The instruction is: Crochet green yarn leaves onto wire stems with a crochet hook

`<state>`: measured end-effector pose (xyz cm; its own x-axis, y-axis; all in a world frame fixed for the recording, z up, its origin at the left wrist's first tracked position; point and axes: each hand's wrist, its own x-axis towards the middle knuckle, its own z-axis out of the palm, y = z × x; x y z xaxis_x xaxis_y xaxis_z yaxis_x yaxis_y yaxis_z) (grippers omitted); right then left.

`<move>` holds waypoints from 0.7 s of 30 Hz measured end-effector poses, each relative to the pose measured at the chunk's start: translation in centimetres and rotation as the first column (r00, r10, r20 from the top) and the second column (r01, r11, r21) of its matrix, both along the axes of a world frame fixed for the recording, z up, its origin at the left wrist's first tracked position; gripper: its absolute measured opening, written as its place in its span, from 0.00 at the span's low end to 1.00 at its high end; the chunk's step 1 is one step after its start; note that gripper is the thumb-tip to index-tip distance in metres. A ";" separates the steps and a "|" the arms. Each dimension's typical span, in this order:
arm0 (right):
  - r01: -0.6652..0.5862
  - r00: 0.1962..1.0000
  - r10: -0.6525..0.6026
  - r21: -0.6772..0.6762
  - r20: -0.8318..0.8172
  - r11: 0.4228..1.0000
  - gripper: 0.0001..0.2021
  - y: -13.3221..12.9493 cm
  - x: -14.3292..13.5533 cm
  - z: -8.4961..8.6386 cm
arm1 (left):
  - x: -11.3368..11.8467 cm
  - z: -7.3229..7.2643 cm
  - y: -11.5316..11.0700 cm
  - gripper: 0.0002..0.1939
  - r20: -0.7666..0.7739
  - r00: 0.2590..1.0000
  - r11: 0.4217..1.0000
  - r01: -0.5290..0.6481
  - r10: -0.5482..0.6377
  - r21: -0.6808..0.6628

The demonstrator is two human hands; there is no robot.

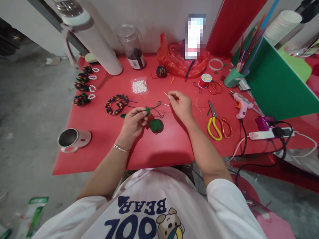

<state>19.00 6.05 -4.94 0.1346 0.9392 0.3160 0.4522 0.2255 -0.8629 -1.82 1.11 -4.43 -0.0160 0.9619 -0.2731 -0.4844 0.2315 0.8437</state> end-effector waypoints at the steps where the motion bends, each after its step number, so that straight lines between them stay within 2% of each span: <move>1: -0.004 0.996 0.004 0.000 0.092 1.000 0.06 0.1 0.2 -0.2 | 0.0 -0.1 0.1 0.13 0.010 1.000 1.000 -0.004 0.004 -0.004; 4: -0.067 0.921 0.076 -0.035 0.382 0.997 0.08 -0.2 0.1 -0.6 | -0.1 -0.4 0.1 0.13 0.022 1.000 1.000 0.006 -0.006 -0.008; 7: -0.127 0.819 0.149 -0.078 0.554 0.989 0.10 -0.6 -0.3 -0.6 | -0.2 -0.6 0.1 0.13 0.031 0.999 1.000 0.015 -0.014 -0.007; 10: -0.103 0.781 0.132 -0.082 0.610 0.991 0.11 -0.6 -0.1 -0.4 | -0.2 -0.5 0.1 0.13 0.033 0.999 1.000 0.011 -0.011 -0.014; 15: 0.087 0.768 -0.005 -0.097 0.640 0.992 0.12 -0.2 0.8 0.2 | 0.0 -0.2 0.0 0.14 0.023 0.999 0.999 0.026 -0.025 -0.035; 21: 0.112 0.701 0.065 -0.200 0.710 0.973 0.13 0.0 0.4 0.6 | 0.2 -0.3 0.0 0.15 0.028 0.999 0.998 0.036 -0.035 -0.052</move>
